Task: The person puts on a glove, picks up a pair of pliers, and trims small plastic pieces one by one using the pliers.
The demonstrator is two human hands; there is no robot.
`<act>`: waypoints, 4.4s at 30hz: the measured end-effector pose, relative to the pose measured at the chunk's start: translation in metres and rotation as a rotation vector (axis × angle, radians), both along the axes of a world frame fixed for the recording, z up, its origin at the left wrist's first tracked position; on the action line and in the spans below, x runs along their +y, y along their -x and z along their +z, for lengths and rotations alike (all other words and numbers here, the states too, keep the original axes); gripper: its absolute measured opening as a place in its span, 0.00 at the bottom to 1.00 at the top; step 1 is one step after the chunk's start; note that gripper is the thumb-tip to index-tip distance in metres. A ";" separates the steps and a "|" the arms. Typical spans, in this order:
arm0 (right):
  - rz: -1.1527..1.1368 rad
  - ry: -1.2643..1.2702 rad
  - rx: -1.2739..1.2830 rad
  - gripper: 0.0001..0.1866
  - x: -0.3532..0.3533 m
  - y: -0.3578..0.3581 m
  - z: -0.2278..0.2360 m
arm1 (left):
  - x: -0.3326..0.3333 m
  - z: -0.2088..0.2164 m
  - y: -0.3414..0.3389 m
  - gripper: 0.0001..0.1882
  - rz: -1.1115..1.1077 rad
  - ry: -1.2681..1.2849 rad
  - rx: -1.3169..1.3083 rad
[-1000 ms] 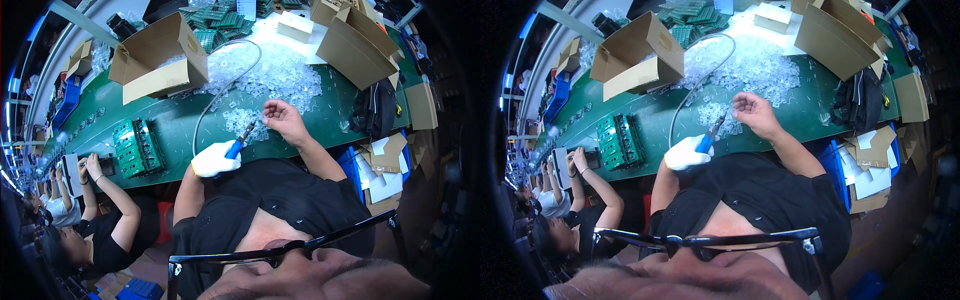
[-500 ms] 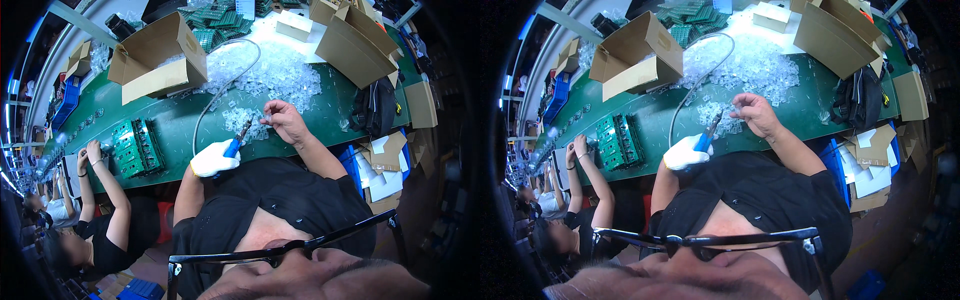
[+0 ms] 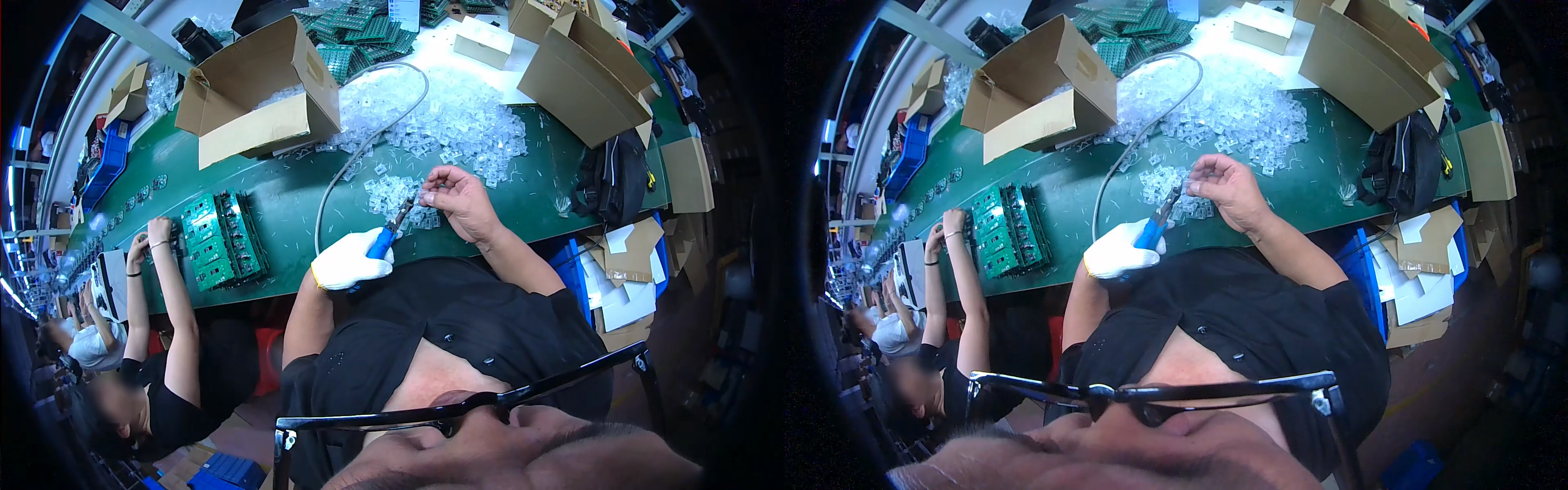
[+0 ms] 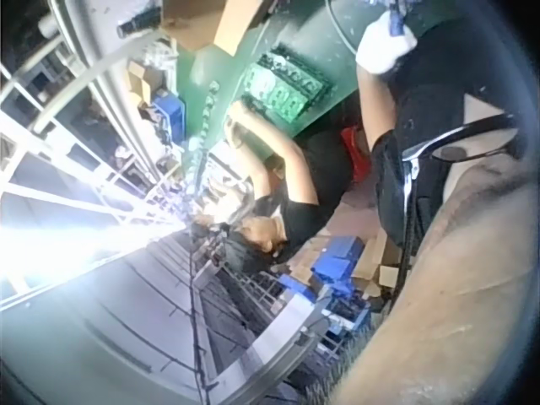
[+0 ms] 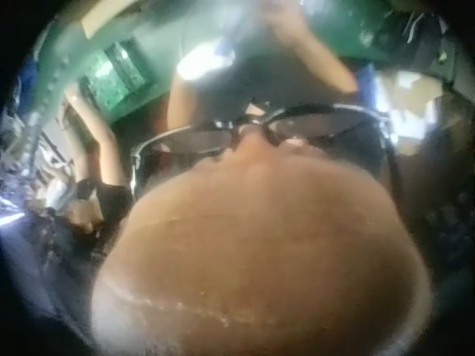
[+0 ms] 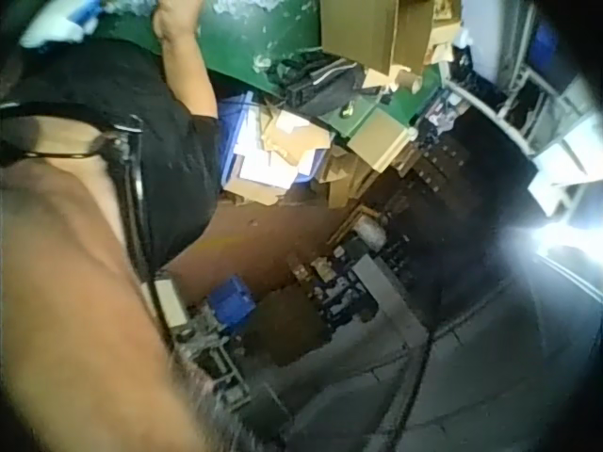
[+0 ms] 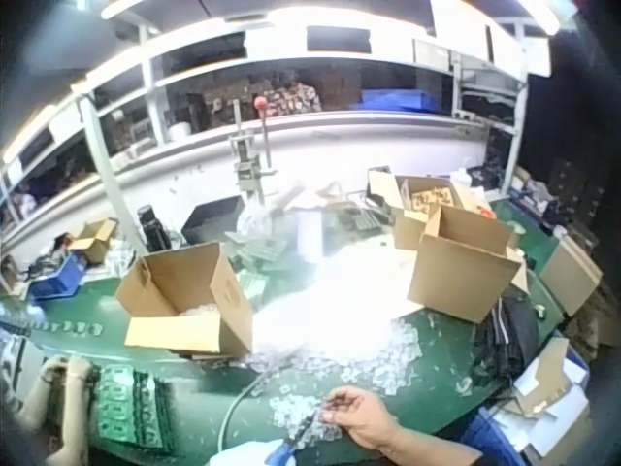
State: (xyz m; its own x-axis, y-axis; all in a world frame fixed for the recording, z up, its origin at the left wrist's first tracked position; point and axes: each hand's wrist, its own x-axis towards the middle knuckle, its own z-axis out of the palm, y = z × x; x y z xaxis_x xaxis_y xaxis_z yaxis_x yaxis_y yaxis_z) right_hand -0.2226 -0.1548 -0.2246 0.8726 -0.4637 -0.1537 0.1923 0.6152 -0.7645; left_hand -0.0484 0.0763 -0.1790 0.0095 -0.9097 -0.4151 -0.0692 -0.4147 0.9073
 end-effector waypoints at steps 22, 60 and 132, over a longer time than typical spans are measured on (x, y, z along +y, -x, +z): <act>-0.128 -0.015 0.056 0.13 0.016 -0.001 -0.002 | -0.007 0.010 0.012 0.30 -0.013 -0.107 -0.332; -0.161 0.917 0.496 0.12 -0.005 0.021 0.001 | 0.004 -0.005 0.002 0.34 0.176 -0.094 0.300; -0.219 1.602 0.540 0.13 -0.054 -0.019 -0.016 | 0.004 -0.006 0.007 0.32 0.174 -0.081 0.259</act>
State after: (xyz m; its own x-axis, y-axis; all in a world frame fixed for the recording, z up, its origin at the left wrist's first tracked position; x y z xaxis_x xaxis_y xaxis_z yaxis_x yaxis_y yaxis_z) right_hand -0.2039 -0.2085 -0.2402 0.7854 -0.5323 0.3160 -0.3074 -0.7785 -0.5473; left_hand -0.0551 0.0807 -0.1855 0.0471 -0.8678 -0.4947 0.2379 -0.4713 0.8493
